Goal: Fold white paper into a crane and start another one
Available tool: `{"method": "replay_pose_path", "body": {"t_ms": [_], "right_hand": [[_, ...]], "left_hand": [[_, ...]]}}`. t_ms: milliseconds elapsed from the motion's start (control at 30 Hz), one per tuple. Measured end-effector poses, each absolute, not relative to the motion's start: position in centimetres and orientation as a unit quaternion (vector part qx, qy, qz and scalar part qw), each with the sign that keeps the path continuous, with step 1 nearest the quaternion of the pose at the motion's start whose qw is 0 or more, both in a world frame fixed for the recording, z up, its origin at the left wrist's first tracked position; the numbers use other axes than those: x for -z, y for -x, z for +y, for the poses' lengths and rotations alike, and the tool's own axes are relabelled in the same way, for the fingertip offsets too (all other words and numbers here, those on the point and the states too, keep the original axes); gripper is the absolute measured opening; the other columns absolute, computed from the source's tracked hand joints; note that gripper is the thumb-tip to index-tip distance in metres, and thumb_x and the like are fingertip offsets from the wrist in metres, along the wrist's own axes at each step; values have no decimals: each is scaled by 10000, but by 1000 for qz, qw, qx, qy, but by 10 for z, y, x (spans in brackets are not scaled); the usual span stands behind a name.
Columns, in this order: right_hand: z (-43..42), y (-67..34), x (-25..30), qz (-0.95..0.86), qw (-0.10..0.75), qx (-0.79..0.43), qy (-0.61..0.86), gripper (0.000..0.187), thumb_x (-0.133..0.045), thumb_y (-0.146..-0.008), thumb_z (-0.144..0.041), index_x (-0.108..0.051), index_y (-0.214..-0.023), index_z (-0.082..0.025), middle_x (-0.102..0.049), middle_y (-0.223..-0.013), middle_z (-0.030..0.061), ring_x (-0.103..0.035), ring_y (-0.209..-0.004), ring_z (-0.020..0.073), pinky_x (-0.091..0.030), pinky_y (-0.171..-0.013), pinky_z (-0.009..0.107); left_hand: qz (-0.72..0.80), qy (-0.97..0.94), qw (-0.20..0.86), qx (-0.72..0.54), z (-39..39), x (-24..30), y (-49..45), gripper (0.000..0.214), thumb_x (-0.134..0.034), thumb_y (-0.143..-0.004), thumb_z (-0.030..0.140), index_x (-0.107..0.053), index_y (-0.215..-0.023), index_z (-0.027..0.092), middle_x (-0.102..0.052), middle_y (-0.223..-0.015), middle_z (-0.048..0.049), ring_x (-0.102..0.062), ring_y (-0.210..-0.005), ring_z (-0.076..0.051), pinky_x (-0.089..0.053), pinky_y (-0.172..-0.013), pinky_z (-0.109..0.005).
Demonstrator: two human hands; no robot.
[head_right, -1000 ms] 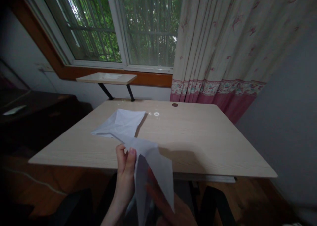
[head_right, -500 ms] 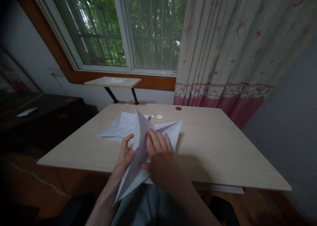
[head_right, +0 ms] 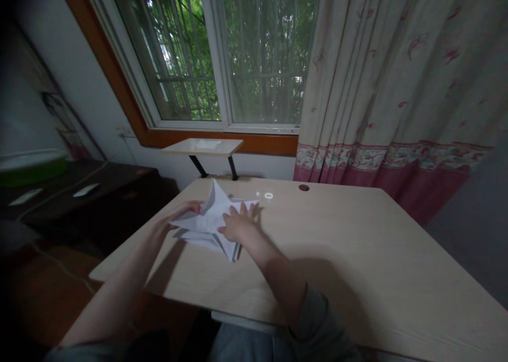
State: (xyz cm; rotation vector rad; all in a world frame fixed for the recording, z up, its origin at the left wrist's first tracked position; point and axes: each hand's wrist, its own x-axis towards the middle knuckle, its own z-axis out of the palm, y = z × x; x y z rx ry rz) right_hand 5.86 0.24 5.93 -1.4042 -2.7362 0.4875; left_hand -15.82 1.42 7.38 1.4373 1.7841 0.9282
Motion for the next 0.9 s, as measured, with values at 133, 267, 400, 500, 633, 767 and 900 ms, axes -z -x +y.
{"method": "replay_pose_path", "body": {"t_ms": [133,267,400,500,633,767,900], "right_hand": [[19,-64,-27,-876,-42,-190,442,644,-528,-923,-487,-332,-1506,-298,-155,-1623,92,-15,-1470,425,-3,-1096,717],[21,-84,-6,-891,-32,-215,399,663,-482,-945,-489,-238,-1535,-309,-94,-1631,74,4,-1482,364,-111,-1157,594],[12,-97,12,-908,50,-183,373,637,-339,-980,-583,-250,-1537,-287,-79,-1630,82,50,-1483,347,-57,-1174,573],[5,-99,19,-914,74,-146,371,730,-372,-932,-669,-282,-1530,-259,-128,-1623,106,31,-1481,370,-52,-1177,571],[1,-94,17,-914,84,-134,373,729,-360,-931,-673,-312,-1521,-246,-173,-1615,113,-26,-1479,386,-66,-1178,570],[8,-83,8,-912,78,-140,377,722,-350,-936,-666,-321,-1517,-238,-186,-1612,118,-62,-1480,382,-88,-1176,570],[19,-73,3,-913,88,-133,375,739,-384,-921,-678,-339,-1509,-232,-200,-1609,120,-85,-1477,386,-67,-1177,579]], "left_hand": [[701,-615,291,-213,19,-46,170,462,-533,-641,117,-677,-1080,111,-742,-948,-74,-702,-823,-253,-533,-691,-284],[734,-618,190,-206,14,-24,177,699,-624,-641,115,-511,-1328,58,-592,-1287,-214,-550,-1212,-338,-447,-966,-359],[731,-661,63,-155,1,-3,171,688,-535,-810,154,-328,-1465,126,-487,-1368,-243,-478,-1253,-389,-421,-969,-474],[746,-654,38,-119,-3,7,165,606,-462,-866,157,-326,-1457,164,-494,-1349,-229,-526,-1186,-388,-425,-938,-485],[815,-547,113,-153,9,10,171,540,-492,-869,225,-382,-1361,31,-585,-1218,-268,-612,-1098,-360,-464,-874,-403],[812,-540,147,-165,25,7,185,359,-473,-870,179,-520,-1216,94,-686,-1081,-181,-689,-958,-262,-494,-731,-282],[822,-529,129,-168,30,1,187,408,-488,-858,171,-503,-1258,94,-677,-1122,-192,-675,-999,-288,-499,-756,-311]]}}
